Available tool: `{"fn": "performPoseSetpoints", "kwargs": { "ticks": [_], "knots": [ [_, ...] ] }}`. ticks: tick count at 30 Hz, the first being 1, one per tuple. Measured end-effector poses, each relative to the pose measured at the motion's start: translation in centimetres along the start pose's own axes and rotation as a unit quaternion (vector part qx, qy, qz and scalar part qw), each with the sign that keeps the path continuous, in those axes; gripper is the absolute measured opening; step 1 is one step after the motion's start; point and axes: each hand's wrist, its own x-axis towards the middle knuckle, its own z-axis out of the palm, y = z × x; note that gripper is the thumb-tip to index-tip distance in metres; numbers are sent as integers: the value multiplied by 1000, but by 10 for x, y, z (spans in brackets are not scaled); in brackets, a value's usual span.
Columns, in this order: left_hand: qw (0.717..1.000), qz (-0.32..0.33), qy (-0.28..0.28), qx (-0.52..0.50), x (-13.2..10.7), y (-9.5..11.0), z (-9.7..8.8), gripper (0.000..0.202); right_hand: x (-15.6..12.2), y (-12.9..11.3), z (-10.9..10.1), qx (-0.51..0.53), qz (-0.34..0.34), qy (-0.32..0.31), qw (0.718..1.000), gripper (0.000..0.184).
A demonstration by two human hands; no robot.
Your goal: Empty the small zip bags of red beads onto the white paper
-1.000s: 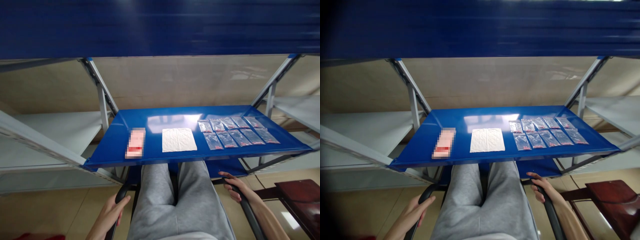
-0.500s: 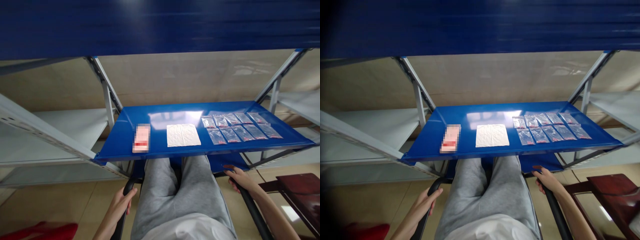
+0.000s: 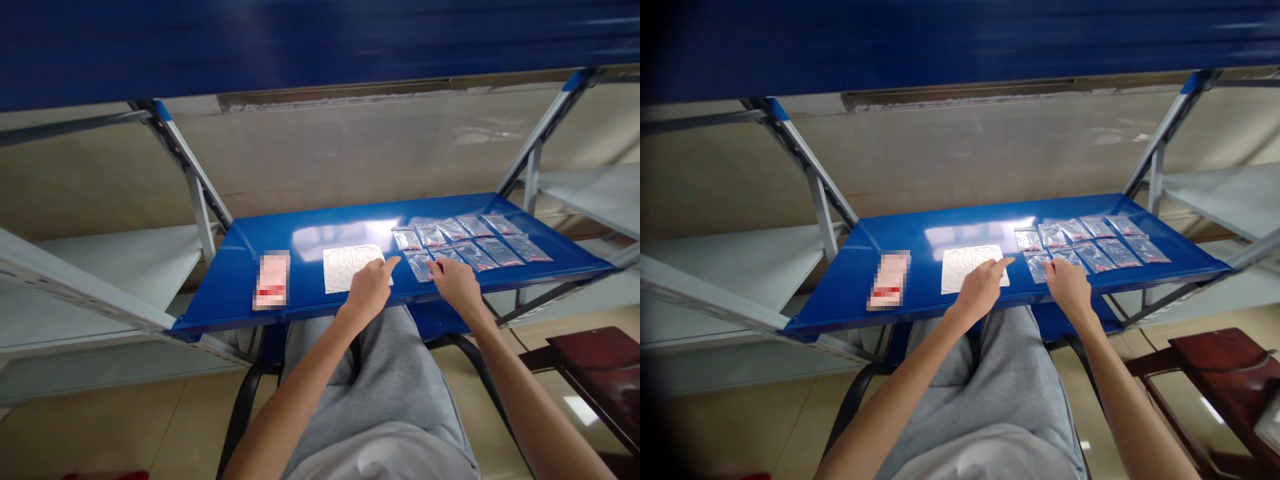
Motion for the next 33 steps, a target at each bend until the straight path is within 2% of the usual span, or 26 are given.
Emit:
{"fn": "performPoseSetpoints", "kwargs": {
  "ticks": [2, 4, 6, 8, 10, 11, 12, 13, 15, 17, 22, 24, 26, 29, 33],
  "knots": [
    [999, -21, 34, 29, 47, 12, 21, 35, 13, -7, 2, 7, 4, -19, 1000, 44],
    [997, -20, 25, 64, 75, 17, 38, 30, 20, -6, 1, 14, 0, -41, 999, 50],
    [996, -22, 15, 82, 86, 17, 49, 29, 22, 0, -4, 12, -18, -78, 997, 52],
    [996, -24, 11, 83, 88, 14, 56, 28, 19, 12, -11, 22, -39, -147, 988, 51],
    [997, -24, 9, 72, 88, 9, 59, 25, 12, 29, -19, 55, -48, -230, 971, 42],
    [998, -23, 6, 64, 89, 7, 58, 24, 8, 38, -22, 69, -46, -254, 964, 31],
    [998, -21, -2, 53, 91, 5, 57, 21, 5, 47, -26, 72, -43, -259, 962, 17],
    [999, -17, -13, 39, 93, 3, 56, 19, 2, 54, -29, 61, -43, -239, 968, 11],
    [999, -3, -43, 10, 98, 1, 52, 12, 1, 63, -34, 31, -52, -179, 982, 34],
    [998, 12, -67, -10, 102, 0, 48, 12, 5, 61, -35, 31, -62, -138, 988, 39],
    [996, 19, -82, -39, 94, -1, 40, 35, 30, 23, -15, 45, -82, -97, 991, 35],
    [995, 28, -52, -83, 85, -5, 33, 40, 38, 6, -5, 51, -106, -65, 991, 35],
    [990, 39, -12, -136, 72, -12, 23, 41, 42, -10, 0, 110, -132, -50, 984, 40],
    [974, 30, -4, -223, 49, -25, 3, 39, 42, -33, -4, 232, -174, -62, 955, 40],
    [923, -30, -24, -382, 18, -43, -25, 44, 32, -58, -19, 297, -269, -109, 910, 36]
  ]
}}
